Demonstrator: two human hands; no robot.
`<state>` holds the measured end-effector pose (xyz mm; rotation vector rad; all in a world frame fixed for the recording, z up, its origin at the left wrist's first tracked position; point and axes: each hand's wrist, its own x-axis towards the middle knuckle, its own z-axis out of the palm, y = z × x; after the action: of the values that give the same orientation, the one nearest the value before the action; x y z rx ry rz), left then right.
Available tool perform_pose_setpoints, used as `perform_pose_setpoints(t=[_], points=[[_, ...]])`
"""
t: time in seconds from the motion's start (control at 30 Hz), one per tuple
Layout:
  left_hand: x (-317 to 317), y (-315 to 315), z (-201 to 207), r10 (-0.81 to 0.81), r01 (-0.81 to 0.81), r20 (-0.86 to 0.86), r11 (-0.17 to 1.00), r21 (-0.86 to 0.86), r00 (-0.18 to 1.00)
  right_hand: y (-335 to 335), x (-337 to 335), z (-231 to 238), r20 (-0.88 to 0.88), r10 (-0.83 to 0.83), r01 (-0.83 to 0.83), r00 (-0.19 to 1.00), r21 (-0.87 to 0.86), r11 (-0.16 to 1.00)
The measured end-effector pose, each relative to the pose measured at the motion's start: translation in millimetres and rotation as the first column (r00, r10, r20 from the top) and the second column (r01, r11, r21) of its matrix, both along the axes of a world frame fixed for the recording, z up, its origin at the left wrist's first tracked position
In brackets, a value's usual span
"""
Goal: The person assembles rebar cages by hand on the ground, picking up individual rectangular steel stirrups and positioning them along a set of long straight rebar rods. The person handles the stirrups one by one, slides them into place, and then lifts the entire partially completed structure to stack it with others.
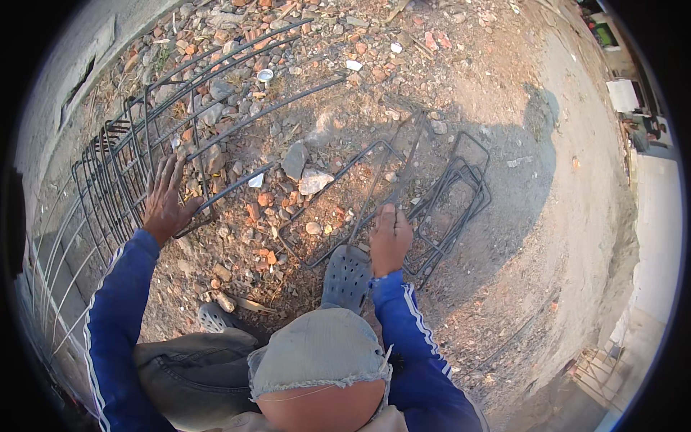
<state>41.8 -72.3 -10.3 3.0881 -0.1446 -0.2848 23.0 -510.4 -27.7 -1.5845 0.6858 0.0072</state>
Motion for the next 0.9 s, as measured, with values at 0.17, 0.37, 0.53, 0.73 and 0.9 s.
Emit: perform_pose_setpoints(t=[0.17, 0.37, 0.53, 0.73, 0.9], points=[[-2, 4, 6, -0.011, 0.011, 0.012, 1.000, 0.003, 1.000, 11, 76, 1, 0.008, 0.237, -0.223, 0.971, -0.311, 0.924], [-4, 29, 16, 0.041, -0.040, 0.145, 0.999, -0.009, 0.989, 2, 44, 24, 0.071, -0.040, 0.041, 0.997, -0.017, 0.999], [-8, 46, 3, 0.005, -0.002, 0.114, 1.000, -0.029, 0.993, -28, -3, 32, 0.267, -0.257, 0.296, 0.929, -0.117, 0.948], [0, 35, 5, -0.032, 0.035, 0.213, 0.999, -0.010, 0.977, -79, 3, 75, 0.357, -0.299, 0.400, 0.885, -0.254, 0.881], [-2, -30, 35, -0.215, 0.262, 0.181, 0.917, -0.302, 0.960, -75, -4, 109, 0.395, -0.173, 0.230, 0.902, -0.103, 0.968]])
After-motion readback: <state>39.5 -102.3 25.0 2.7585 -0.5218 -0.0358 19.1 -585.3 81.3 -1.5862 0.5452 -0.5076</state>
